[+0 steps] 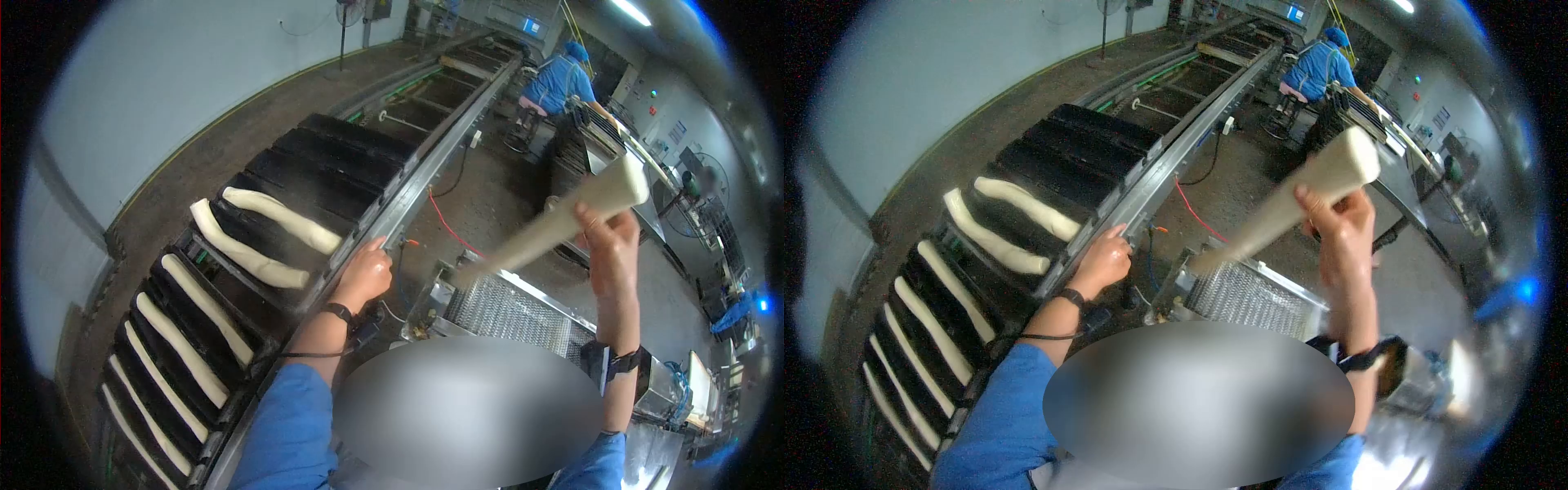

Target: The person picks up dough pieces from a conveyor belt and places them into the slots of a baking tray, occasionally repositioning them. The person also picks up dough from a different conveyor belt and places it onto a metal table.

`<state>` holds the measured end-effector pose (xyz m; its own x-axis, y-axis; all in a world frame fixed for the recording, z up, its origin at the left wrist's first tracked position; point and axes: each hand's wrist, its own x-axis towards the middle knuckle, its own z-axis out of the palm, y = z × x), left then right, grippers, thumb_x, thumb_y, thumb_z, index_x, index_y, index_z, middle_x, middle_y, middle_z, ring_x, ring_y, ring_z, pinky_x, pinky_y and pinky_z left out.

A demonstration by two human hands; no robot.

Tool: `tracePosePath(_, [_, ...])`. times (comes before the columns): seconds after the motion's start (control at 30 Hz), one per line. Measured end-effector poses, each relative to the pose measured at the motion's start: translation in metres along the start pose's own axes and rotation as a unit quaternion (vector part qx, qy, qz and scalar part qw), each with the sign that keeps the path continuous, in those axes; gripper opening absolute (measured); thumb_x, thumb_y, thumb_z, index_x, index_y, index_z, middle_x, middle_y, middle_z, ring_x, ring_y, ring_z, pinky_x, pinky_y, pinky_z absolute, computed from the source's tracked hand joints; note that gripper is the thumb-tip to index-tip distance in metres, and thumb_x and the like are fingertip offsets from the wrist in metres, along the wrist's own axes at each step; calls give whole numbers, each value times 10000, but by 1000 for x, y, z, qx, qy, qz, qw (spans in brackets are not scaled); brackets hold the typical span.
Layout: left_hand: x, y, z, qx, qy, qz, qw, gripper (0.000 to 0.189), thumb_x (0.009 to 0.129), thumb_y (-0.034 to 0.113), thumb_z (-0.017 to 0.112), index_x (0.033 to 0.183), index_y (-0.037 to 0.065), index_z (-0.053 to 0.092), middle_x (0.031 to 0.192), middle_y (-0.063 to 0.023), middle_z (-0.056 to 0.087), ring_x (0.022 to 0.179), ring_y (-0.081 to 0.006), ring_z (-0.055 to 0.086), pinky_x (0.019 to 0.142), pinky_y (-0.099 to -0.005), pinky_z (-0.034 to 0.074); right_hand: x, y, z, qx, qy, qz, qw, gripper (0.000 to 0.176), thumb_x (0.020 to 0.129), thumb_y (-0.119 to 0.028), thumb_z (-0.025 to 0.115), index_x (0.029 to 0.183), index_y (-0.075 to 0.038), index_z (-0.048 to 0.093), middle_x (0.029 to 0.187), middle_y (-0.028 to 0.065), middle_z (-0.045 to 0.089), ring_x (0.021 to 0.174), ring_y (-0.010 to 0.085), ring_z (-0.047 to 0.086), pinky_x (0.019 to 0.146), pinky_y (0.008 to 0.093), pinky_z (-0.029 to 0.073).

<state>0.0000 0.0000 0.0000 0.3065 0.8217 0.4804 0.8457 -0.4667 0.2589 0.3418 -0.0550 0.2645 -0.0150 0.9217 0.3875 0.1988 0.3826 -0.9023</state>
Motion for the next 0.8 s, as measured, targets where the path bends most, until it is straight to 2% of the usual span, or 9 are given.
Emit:
tracePosePath(0.1, [34,-9,1,13,28,7,999,150,741,89,602,758,-9,714,930,-180,684,1237,-321,509,1065,-407,392,24,-29,33,288,-72,-125,947,652,860,-104,701,1424,-7,389,1272,182,561,1112,281,625,953,353,532])
tracePosePath(0.17, [25,0,20,15,9,-15,1000,157,755,90,587,747,-10,708,913,-173,679,1236,-320,508,1061,-410,395,18,-37,47,311,-152,-135,928,828,821,-108,738,1504,-58,273,1496,219,340,1365,328,399,1127,438,367])
tracePosePath(0.27, [35,-9,10,19,3,1,1000,164,763,98,581,751,-4,709,916,-166,677,1240,-317,505,1058,-412,397,17,-9,46,235,-186,-125,946,895,783,-114,764,1518,-83,255,1541,191,295,1443,329,253,1176,464,252])
tracePosePath(0.37, [43,-3,20,9,1,6,1000,158,763,100,588,762,3,712,932,-156,680,1246,-313,501,1058,-410,398,18,52,6,38,-180,-31,982,796,830,-11,680,1512,-84,276,1567,137,272,1454,267,238,1179,449,239])
tracePosePath(0.47, [49,0,22,-10,-4,-6,1000,150,758,106,603,789,22,724,931,-141,682,1251,-308,498,1062,-405,394,2,156,-57,-229,-146,60,961,784,778,-25,733,1466,-113,366,1504,178,363,1413,324,315,1149,450,303])
tracePosePath(0.53, [51,1,27,-19,-5,-18,1000,147,753,101,607,798,29,728,936,-136,684,1252,-308,497,1064,-405,393,-22,226,-109,-491,-141,72,856,825,733,-41,756,1456,-94,362,1464,226,383,1386,386,332,1118,463,348])
tracePosePath(0.7, [45,12,12,-82,-16,-42,996,226,758,84,668,978,62,719,1124,-120,671,1248,-311,519,1057,-418,409,-88,320,-219,-649,-64,233,721,762,662,9,683,1384,-63,448,1464,168,397,1376,437,308,1101,556,321])
tracePosePath(0.73, [45,13,0,-147,-48,-62,986,291,774,92,688,1065,83,697,1214,-124,637,1237,-310,532,1049,-419,417,-92,324,-228,-646,-60,237,723,762,662,9,683,1384,-63,448,1464,168,397,1376,437,308,1101,556,321])
tracePosePath(0.8, [39,25,-49,-221,11,-92,971,269,814,100,650,1077,58,687,1213,-144,631,1218,-322,543,1016,-408,447,-103,329,-238,-729,-92,99,672,811,649,17,683,1410,-91,427,1467,115,409,1381,387,325,1099,594,294])
